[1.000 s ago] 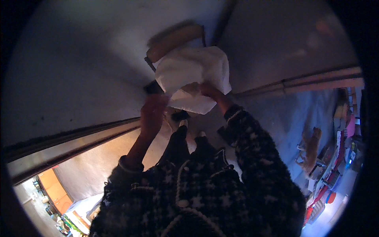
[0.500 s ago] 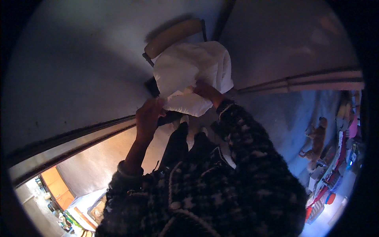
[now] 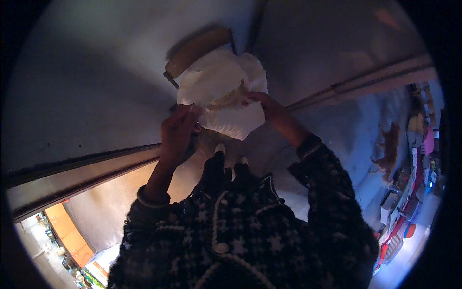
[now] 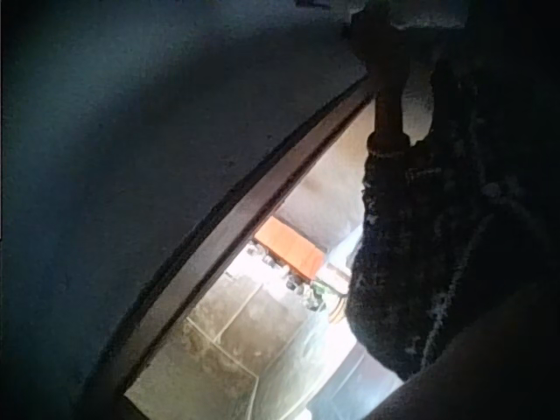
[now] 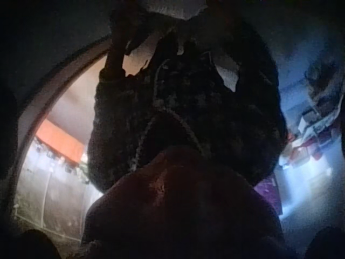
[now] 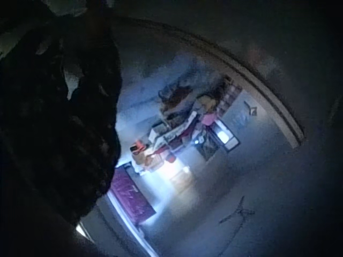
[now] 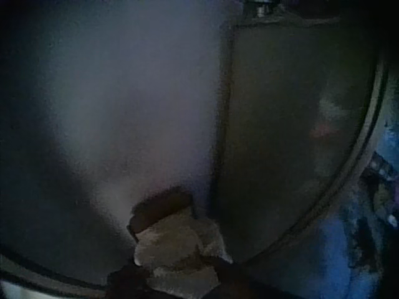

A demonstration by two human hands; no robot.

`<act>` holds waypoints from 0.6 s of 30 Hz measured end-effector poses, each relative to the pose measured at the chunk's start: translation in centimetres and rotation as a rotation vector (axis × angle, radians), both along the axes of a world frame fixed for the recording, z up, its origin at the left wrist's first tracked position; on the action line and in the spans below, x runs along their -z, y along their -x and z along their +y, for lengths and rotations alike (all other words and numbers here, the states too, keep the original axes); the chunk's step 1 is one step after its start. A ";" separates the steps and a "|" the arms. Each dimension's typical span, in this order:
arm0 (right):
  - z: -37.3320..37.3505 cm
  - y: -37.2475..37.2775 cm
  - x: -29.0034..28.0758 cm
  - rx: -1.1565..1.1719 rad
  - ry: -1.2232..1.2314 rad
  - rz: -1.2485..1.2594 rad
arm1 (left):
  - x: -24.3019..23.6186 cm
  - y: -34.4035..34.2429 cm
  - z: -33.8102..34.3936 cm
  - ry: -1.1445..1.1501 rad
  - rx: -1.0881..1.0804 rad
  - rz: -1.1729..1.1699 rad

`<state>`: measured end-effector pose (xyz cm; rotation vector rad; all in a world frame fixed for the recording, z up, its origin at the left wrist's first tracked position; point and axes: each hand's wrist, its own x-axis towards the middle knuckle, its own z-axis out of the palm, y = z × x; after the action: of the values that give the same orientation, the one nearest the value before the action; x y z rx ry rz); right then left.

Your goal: The person retrieves tomatoes from a bag and stores them in the refrigerator. They then unwrap a dough ball, sprinkle flour on a wooden board, and begin kneading and rolling the dough by hand.

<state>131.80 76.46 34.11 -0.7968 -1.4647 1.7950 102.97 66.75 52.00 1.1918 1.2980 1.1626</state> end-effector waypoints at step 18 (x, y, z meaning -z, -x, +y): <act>-9.2 -4.6 -6.9 0.314 1.106 0.349 | 0.4 0.8 -1.0 -0.256 -0.115 0.454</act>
<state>136.42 67.24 41.03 -1.0504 -0.0117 2.2706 102.20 65.71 51.58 1.6562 1.6034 1.2095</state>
